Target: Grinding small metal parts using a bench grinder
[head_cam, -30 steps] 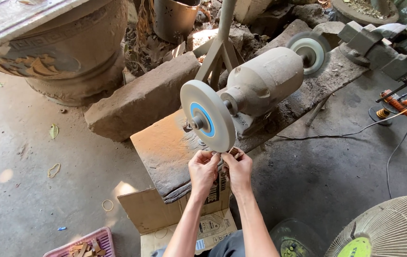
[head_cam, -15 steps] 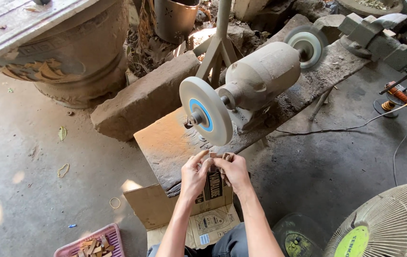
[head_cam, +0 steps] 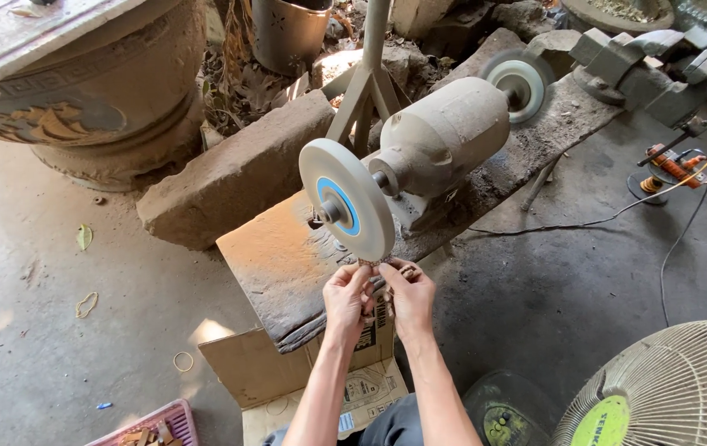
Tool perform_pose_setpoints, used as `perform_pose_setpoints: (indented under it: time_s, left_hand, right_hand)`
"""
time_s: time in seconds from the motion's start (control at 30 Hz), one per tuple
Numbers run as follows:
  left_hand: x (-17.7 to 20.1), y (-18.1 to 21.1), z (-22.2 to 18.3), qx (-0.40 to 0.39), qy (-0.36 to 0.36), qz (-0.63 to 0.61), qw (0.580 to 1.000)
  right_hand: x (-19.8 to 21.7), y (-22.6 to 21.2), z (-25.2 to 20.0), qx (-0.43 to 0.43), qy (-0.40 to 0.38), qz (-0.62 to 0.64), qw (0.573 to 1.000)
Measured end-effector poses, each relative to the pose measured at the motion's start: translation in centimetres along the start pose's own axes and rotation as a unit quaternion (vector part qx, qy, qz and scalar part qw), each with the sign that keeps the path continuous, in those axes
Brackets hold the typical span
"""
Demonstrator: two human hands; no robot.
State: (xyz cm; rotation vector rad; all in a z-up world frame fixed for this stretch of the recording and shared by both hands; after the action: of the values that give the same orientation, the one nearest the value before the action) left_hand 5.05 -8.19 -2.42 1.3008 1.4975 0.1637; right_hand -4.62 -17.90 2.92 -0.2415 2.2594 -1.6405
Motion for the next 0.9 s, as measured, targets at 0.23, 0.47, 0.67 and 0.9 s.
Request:
perform_pose_setpoints:
  time_s: [0.23,0.47,0.67,0.9]
  left_hand:
    - [0.4,0.4,0.6,-0.029,0.042,0.005,0.999]
    - [2.9,4.9,-1.6,-0.142,0.075,0.162,0.974]
    - [2.0,4.8,-1.9,-0.156,0.043,0.278,0.947]
    - [0.3,2.3,0.1,-0.084,0.021,0.146,0.985]
  right_hand:
    - [-1.6,0.3,0.3,0.002,0.042,0.032,0.999]
    - [-3.1,6.2,1.9,-0.078,-0.02,0.033,0.996]
    - [-1.6,4.4,1.4,-0.076,-0.048,-0.017,0.996]
    - [-1.8,1.4,1.9,0.035,-0.056,-0.046,0.997]
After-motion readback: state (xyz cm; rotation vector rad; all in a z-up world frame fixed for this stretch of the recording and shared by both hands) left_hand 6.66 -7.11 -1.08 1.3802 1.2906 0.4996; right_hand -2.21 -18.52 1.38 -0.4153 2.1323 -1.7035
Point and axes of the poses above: each hand's wrist, its own z-axis towards the middle knuckle, its own x-axis out of the back of the hand, y = z × x, the point moved 8 cm from there along z, towards the middle knuckle, and after that the axes turned 1 degree about x, right-handed, at the moved point
